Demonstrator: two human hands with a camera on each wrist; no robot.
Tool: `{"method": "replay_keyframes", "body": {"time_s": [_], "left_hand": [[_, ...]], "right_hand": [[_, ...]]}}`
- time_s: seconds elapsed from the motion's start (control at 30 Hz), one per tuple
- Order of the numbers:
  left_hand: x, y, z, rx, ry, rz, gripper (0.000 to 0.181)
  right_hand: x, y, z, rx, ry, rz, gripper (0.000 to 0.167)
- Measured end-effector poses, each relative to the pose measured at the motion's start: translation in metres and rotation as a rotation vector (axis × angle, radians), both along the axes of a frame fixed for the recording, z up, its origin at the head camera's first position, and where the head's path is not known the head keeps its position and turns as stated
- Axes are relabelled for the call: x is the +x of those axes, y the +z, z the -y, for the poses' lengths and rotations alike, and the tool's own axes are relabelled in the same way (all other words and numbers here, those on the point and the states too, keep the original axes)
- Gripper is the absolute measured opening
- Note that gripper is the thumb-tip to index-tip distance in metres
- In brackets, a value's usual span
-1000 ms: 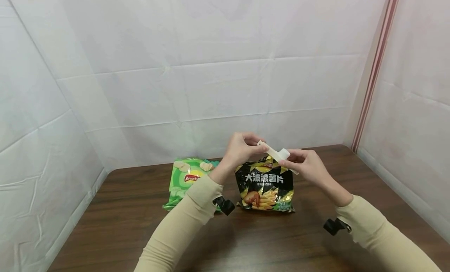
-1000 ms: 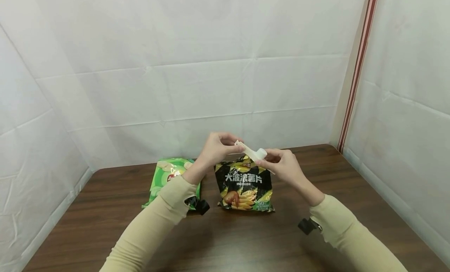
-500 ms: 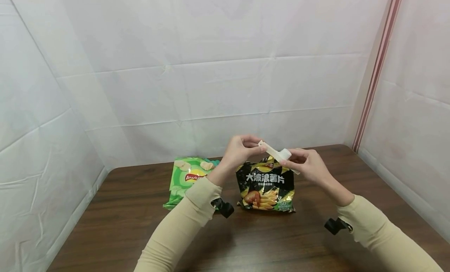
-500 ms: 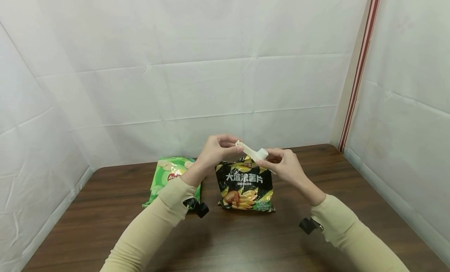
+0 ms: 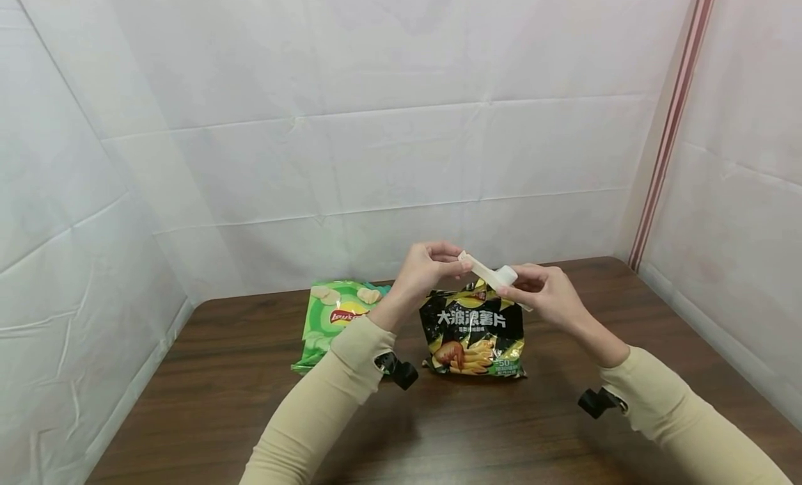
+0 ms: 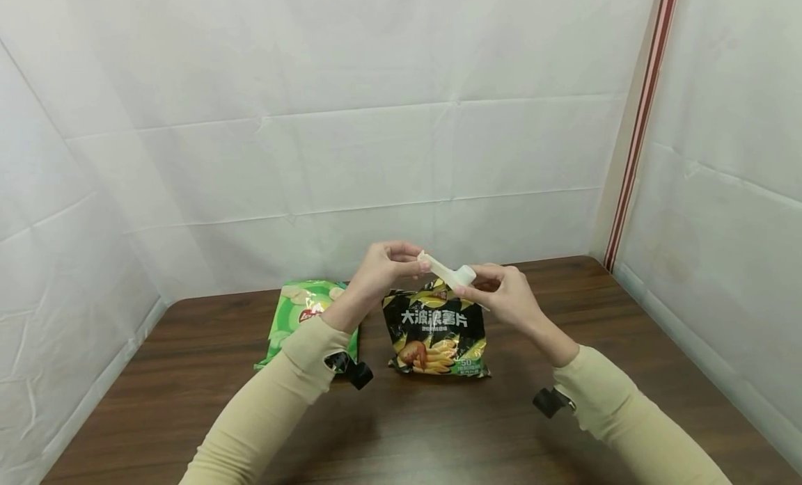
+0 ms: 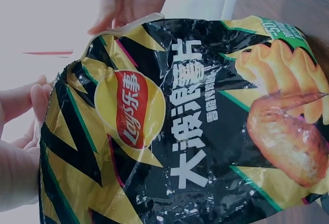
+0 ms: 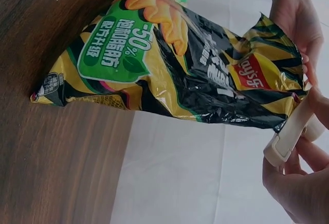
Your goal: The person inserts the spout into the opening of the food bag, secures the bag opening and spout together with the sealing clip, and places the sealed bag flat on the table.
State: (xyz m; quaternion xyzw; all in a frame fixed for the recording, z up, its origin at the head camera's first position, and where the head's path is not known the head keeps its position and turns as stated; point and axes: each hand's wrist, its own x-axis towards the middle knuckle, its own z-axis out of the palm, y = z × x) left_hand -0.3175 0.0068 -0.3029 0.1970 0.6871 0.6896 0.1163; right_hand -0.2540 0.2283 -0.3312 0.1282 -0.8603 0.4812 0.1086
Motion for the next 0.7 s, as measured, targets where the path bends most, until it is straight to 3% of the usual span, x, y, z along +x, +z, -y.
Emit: {"method": "replay_keyframes", "body": {"time_s": [0.23,0.43,0.57,0.7], "left_hand": [[-0.002,0.003,0.001,-0.014,-0.002,0.028,0.024],[-0.006,0.003,0.008,-0.081,-0.04,0.002,0.025],[-0.007,-0.003,0.018,-0.179,-0.082,-0.117,0.027],[-0.007,-0.01,0.028,-0.317,-0.084,-0.256,0.031]], "right_hand": [[-0.003,-0.002,0.001,0.019,-0.014,0.007,0.04],[-0.006,-0.005,0.001,0.015,-0.014,0.033,0.04],[-0.007,-0.012,-0.001,-0.012,-0.021,0.049,0.042],[-0.009,-0.018,-0.003,-0.033,-0.034,0.043,0.04]]}}
